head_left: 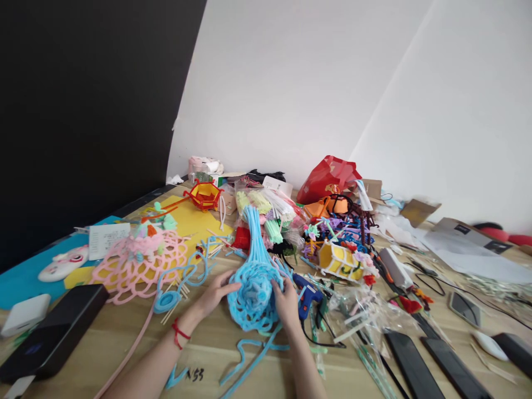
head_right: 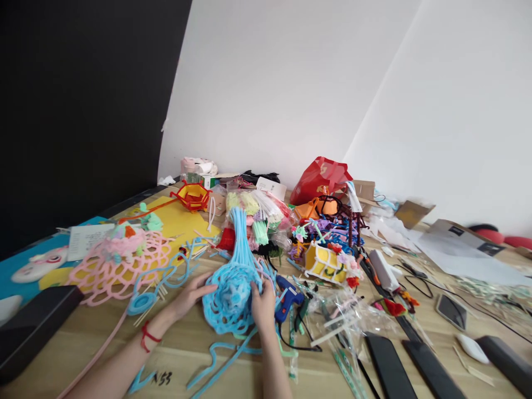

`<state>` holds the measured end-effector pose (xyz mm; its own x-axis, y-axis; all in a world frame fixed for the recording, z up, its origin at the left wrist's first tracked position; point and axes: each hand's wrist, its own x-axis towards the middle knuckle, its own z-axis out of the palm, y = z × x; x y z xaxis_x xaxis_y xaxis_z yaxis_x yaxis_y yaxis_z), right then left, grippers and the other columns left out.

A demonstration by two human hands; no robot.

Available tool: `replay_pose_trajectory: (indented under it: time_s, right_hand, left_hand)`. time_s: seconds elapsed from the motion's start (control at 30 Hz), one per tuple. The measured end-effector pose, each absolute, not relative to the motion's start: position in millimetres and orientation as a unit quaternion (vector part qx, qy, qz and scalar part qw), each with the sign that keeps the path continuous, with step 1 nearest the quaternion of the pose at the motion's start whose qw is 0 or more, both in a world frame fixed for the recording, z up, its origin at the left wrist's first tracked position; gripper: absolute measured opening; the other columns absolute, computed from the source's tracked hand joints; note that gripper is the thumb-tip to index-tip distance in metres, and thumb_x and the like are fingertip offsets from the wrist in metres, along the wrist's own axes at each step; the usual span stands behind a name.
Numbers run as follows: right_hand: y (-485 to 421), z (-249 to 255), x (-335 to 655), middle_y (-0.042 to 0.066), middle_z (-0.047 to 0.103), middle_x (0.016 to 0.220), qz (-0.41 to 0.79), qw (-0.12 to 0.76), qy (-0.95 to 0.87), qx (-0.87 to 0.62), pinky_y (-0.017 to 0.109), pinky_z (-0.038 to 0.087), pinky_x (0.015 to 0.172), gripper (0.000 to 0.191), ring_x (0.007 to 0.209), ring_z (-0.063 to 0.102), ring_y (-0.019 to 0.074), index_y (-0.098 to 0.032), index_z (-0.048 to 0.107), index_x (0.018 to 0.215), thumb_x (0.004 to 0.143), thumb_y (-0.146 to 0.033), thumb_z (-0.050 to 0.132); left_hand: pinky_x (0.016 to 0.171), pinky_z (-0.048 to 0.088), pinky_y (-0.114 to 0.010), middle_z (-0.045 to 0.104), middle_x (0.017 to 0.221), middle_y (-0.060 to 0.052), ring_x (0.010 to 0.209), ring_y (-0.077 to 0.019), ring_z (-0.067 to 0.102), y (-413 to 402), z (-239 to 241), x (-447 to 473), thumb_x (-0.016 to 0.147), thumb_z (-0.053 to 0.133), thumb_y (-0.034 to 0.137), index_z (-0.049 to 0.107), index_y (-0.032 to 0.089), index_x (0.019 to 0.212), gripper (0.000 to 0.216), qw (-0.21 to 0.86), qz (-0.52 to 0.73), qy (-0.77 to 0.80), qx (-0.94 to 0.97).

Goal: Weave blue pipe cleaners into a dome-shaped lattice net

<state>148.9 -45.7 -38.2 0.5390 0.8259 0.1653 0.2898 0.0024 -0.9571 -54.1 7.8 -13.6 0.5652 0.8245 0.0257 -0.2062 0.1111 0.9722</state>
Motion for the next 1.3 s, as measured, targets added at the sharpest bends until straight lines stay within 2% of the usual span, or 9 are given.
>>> replay_pose_trajectory:
  time_s: [0.07,0.17,0.27,0.4,0.6,0.8,1.03,1.17,1.3]
  right_hand:
    - [-45.8,-35.3,146.5,0.005,0.071,0.085,0.286,0.596,-0.403,-0.632,0.032,0.046,0.072,0.031,0.081,0.063,0.0238,-0.020,0.065,0.084,0.071,-0.048,0.060]
    - [-48.0,-30.0,138.7,0.007,0.072,0.090,0.447,0.621,-0.353,-0.539,0.035,0.050,0.071,0.042,0.084,0.066,0.0259,-0.020,0.067,0.095,0.069,-0.052,0.063]
    - [-52.0,-24.5,132.8,0.009,0.073,0.085,0.560,0.597,-0.320,-0.476,0.037,0.052,0.068,0.048,0.081,0.068,0.0284,-0.017,0.067,0.095,0.062,-0.051,0.072]
    - [-56.4,-18.5,133.3,0.011,0.073,0.082,0.616,0.582,-0.298,-0.439,0.039,0.054,0.068,0.051,0.082,0.068,0.0298,-0.013,0.067,0.093,0.056,-0.047,0.079]
    - [-55.4,-19.2,131.5,0.010,0.073,0.082,0.589,0.589,-0.310,-0.458,0.041,0.054,0.069,0.053,0.083,0.068,0.0320,-0.015,0.067,0.089,0.047,-0.043,0.084]
    - [-50.9,-26.3,124.8,0.011,0.072,0.096,0.557,0.620,-0.305,-0.461,0.042,0.054,0.073,0.053,0.089,0.067,0.0323,-0.017,0.066,0.097,0.054,-0.045,0.079]
    - [-51.8,-24.4,119.1,0.007,0.068,0.108,0.515,0.663,-0.298,-0.454,0.041,0.054,0.074,0.057,0.101,0.063,0.0312,-0.024,0.058,0.115,0.063,-0.045,0.072]
    - [-52.1,-19.5,120.3,0.005,0.068,0.109,0.539,0.650,-0.304,-0.442,0.042,0.055,0.068,0.060,0.094,0.066,0.0322,-0.026,0.057,0.114,0.059,-0.045,0.075]
    - [-51.8,-16.4,124.9,0.007,0.071,0.101,0.548,0.635,-0.298,-0.455,0.042,0.055,0.071,0.057,0.092,0.066,0.0328,-0.022,0.062,0.104,0.053,-0.043,0.079]
  left_hand:
    - [0.091,0.046,-0.040,0.069,0.111,-0.006,0.103,-0.0280,0.061,7.5,-15.6,-52.7,0.073,0.067,0.032,0.064,0.018,0.111,0.040,0.720,0.381,0.261,0.518]
    - [0.090,0.048,-0.043,0.072,0.104,-0.009,0.099,-0.0297,0.064,6.5,-21.0,-48.6,0.070,0.071,0.032,0.066,0.016,0.106,0.039,0.756,0.371,0.267,0.469]
    - [0.090,0.048,-0.044,0.073,0.099,-0.011,0.098,-0.0311,0.065,5.1,-24.5,-45.4,0.065,0.076,0.029,0.068,0.015,0.100,0.038,0.765,0.378,0.282,0.439]
    - [0.089,0.050,-0.044,0.073,0.099,-0.012,0.098,-0.0314,0.065,4.9,-23.1,-46.2,0.064,0.078,0.027,0.067,0.014,0.102,0.041,0.777,0.369,0.277,0.428]
    - [0.087,0.051,-0.044,0.073,0.100,-0.011,0.095,-0.0308,0.066,8.9,-24.4,-52.0,0.057,0.082,0.026,0.067,0.014,0.099,0.046,0.750,0.381,0.302,0.448]
    - [0.085,0.052,-0.041,0.073,0.100,-0.010,0.096,-0.0290,0.066,9.1,-23.7,-51.7,0.063,0.078,0.034,0.066,0.015,0.102,0.045,0.726,0.398,0.316,0.464]
    - [0.077,0.055,-0.042,0.073,0.096,-0.011,0.085,-0.0273,0.069,3.6,-30.9,-42.2,0.066,0.076,0.036,0.065,0.013,0.099,0.042,0.748,0.363,0.313,0.459]
    - [0.083,0.052,-0.042,0.072,0.101,-0.011,0.092,-0.0282,0.067,8.7,-32.1,-43.7,0.065,0.077,0.033,0.063,0.014,0.104,0.045,0.715,0.417,0.323,0.460]
    - [0.090,0.049,-0.042,0.071,0.107,-0.011,0.102,-0.0295,0.063,13.3,-28.2,-48.5,0.066,0.076,0.034,0.064,0.013,0.105,0.046,0.668,0.446,0.339,0.489]
